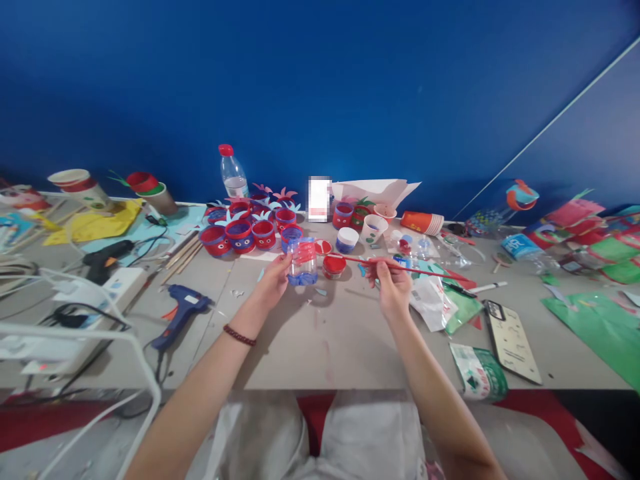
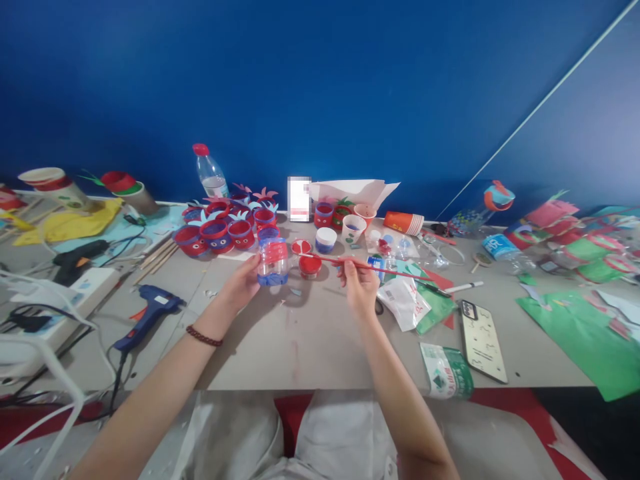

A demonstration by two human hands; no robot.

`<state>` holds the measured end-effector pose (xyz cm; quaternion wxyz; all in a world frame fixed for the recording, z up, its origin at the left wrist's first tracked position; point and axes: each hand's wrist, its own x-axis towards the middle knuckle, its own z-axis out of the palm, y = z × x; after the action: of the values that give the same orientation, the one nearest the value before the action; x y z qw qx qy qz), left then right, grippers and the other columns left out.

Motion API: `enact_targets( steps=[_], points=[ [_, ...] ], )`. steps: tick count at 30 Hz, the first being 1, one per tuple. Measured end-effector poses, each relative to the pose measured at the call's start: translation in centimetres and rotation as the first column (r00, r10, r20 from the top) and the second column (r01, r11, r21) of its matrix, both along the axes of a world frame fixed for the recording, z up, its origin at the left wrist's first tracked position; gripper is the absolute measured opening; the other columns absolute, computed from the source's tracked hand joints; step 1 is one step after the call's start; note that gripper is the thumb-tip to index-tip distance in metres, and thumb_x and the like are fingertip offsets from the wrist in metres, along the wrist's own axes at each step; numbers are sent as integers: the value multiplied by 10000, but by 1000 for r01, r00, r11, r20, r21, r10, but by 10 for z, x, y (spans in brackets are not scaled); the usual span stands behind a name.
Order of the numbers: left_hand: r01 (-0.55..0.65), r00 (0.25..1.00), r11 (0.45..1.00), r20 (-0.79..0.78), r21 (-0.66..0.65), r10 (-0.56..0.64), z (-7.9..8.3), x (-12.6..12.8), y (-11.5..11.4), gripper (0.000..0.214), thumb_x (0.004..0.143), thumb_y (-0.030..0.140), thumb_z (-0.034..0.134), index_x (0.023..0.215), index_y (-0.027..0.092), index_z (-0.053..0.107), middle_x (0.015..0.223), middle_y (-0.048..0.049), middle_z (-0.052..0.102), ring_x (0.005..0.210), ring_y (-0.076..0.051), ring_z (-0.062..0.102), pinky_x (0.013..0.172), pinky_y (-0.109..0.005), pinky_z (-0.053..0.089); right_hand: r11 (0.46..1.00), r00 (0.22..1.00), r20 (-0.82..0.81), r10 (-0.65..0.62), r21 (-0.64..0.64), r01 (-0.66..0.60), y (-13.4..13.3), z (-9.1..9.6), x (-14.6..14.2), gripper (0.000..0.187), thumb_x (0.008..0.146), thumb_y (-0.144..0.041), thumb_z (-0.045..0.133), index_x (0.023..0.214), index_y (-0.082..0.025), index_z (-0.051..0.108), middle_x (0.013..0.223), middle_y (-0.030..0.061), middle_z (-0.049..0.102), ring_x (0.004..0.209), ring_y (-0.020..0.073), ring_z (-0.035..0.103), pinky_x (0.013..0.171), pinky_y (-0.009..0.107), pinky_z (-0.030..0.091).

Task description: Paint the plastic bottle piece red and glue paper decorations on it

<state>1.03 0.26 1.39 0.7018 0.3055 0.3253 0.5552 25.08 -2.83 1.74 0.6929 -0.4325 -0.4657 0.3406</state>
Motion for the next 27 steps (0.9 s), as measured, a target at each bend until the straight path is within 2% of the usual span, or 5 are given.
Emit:
enact_targets(
  steps=[3, 8, 15, 20, 27],
  points=[
    [-9, 999, 1000, -37, 4, 10, -1, 0, 0, 314, 737, 396, 799, 933, 170, 705, 935, -51, 753, 896, -206, 693, 828, -325, 500, 990, 988, 69, 141, -11, -140, -3, 1, -4, 296, 840, -484, 640, 874, -193, 680, 703, 42, 683, 565, 143, 561, 440, 257, 429],
    [-9, 997, 1000, -72, 14, 10, -2, 1, -1, 329, 720, 380, 814, 909, 142, 687, 902, -65, 749, 826, -188, 690, 793, -307, 483, 972, 960, 153, 236, -46, -231, -6, 1, -9, 278, 869, -457, 620, 900, -192, 699, 662, 27, 655, 547, 133, 540, 453, 255, 422],
    [-71, 996, 997, -60, -6, 71, -4, 2, 0, 259, 698, 306, 836, 825, 172, 655, 800, -20, 729, 769, -170, 680, 755, -281, 466, 970, 949, 201, 243, -77, -232, -8, -2, -11, 280, 890, -439, 600, 924, -183, 709, 669, 33, 662, 557, 132, 532, 455, 247, 404],
    [-83, 995, 996, -59, -13, 82, -6, 2, 1, 258, 696, 295, 840, 838, 174, 661, 820, -19, 737, 761, -157, 678, 738, -269, 467, 980, 951, 237, 197, -84, -182, -9, 5, -13, 300, 867, -453, 612, 889, -173, 717, 678, 37, 674, 503, 112, 500, 441, 243, 389],
    [-63, 997, 998, -49, -16, 62, -9, -1, 4, 239, 723, 312, 818, 853, 174, 673, 832, -21, 733, 775, -161, 682, 761, -287, 480, 990, 961, 244, 131, -91, -111, -5, 8, -7, 367, 831, -525, 616, 853, -171, 712, 776, 69, 711, 534, 124, 554, 474, 265, 459]
  ],
)
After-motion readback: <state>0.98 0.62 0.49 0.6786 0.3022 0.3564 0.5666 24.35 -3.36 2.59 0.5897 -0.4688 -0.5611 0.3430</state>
